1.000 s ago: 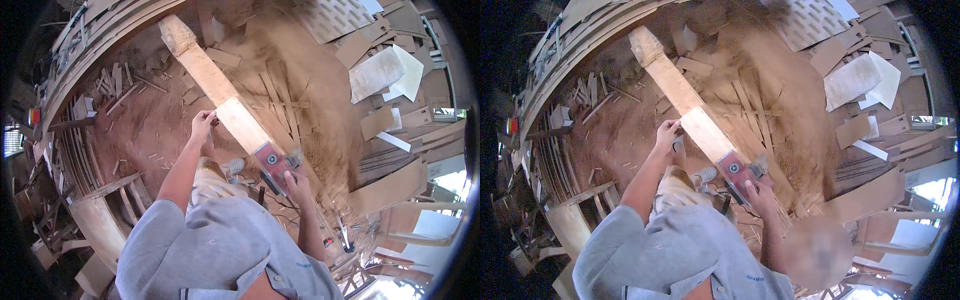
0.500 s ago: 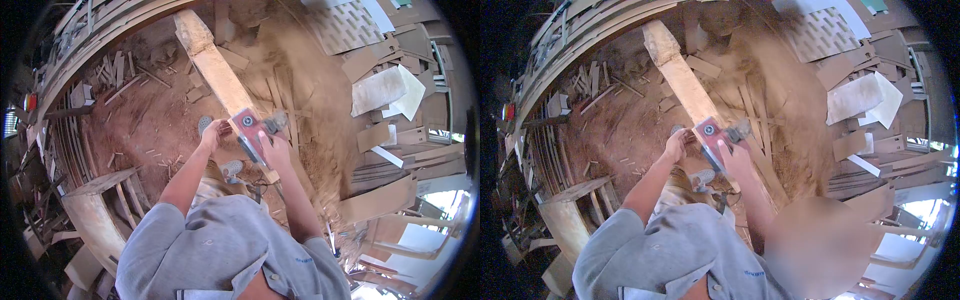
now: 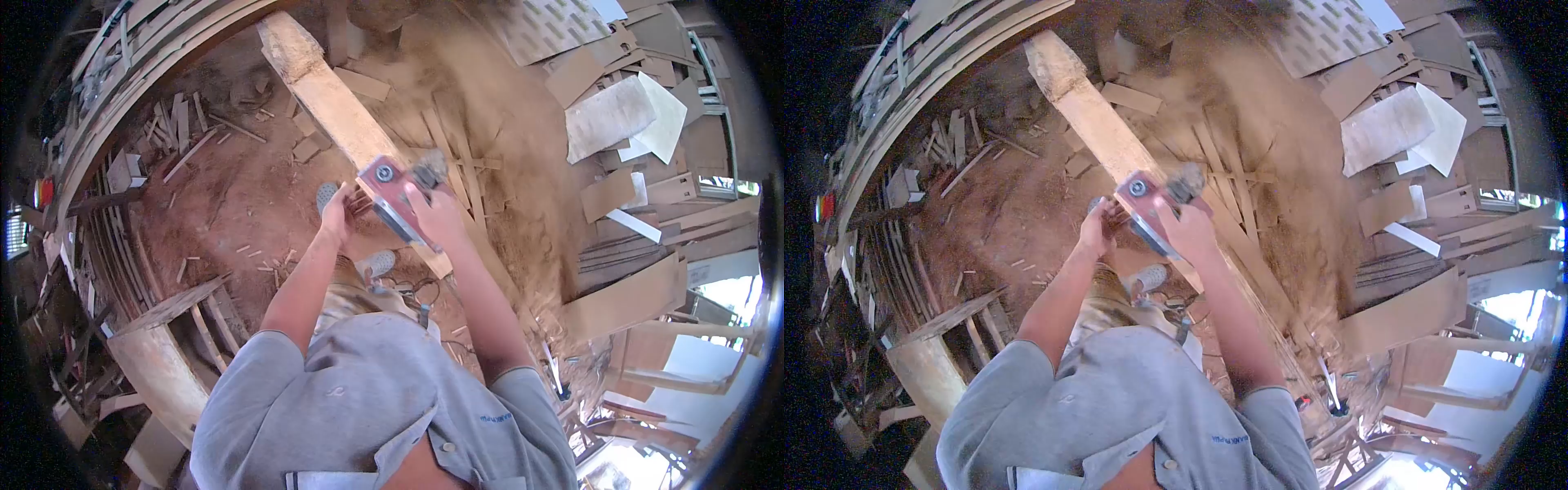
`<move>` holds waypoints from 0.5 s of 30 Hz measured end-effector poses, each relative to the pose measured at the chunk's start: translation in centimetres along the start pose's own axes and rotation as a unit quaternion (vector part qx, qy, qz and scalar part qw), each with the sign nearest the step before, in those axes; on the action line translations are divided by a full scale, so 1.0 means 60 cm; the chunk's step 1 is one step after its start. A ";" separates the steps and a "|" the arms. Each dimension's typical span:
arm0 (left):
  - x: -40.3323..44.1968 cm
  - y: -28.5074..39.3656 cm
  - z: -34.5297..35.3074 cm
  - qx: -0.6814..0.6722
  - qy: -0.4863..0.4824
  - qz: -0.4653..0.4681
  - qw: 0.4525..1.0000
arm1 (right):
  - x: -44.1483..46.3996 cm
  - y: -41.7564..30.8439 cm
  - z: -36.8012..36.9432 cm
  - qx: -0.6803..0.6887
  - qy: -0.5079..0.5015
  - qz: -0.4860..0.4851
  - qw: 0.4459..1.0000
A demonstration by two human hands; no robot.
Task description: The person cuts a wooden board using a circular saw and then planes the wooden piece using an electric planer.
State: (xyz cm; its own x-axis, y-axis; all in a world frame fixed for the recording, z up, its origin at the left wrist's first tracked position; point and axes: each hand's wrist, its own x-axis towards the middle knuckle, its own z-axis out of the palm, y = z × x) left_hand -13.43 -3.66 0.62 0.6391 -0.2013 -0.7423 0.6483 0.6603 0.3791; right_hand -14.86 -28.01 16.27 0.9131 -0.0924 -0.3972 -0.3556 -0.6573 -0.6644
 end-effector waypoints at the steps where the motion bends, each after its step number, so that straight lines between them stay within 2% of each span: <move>1: -0.002 -0.001 0.004 0.013 0.003 0.003 1.000 | -0.038 0.003 -0.029 0.008 -0.003 0.000 1.000; 4: 0.004 -0.012 0.009 0.083 0.047 0.064 0.993 | -0.137 0.065 -0.091 0.002 -0.022 0.049 0.999; 5: 0.003 -0.019 0.016 0.176 0.085 0.162 0.967 | -0.166 0.088 -0.111 0.000 -0.036 0.076 0.996; 7: -0.015 -0.048 0.027 0.347 0.156 0.349 0.856 | -0.231 0.146 -0.139 -0.001 -0.042 0.106 0.993; 8: -0.117 -0.028 0.122 0.425 0.125 0.396 0.804 | -0.260 0.179 -0.145 -0.002 -0.032 0.108 0.994; 10: -0.178 -0.075 0.183 0.509 -0.036 0.363 0.780 | -0.319 0.202 -0.169 0.006 -0.024 0.124 0.992; 11: -0.205 -0.112 0.210 0.501 -0.133 0.305 0.799 | -0.346 0.202 -0.174 0.012 -0.021 0.133 0.991; 12: -0.223 -0.152 0.240 0.492 -0.240 0.383 0.744 | -0.370 0.189 -0.179 0.026 -0.004 0.120 0.992; 13: -0.247 -0.178 0.273 0.510 -0.317 0.317 0.734 | -0.392 0.168 -0.187 0.039 0.015 0.108 0.993; 15: -0.272 -0.239 0.306 0.489 -0.373 0.338 0.712 | -0.432 0.184 -0.182 0.080 0.041 0.106 0.990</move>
State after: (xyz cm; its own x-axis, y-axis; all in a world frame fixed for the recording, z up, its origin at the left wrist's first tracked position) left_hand -25.55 -23.15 17.46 0.7473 -0.6462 0.1546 -0.1671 0.0424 0.9850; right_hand -40.25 -41.02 26.13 0.8257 -0.2798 -0.4899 -0.5616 -0.4897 -0.6669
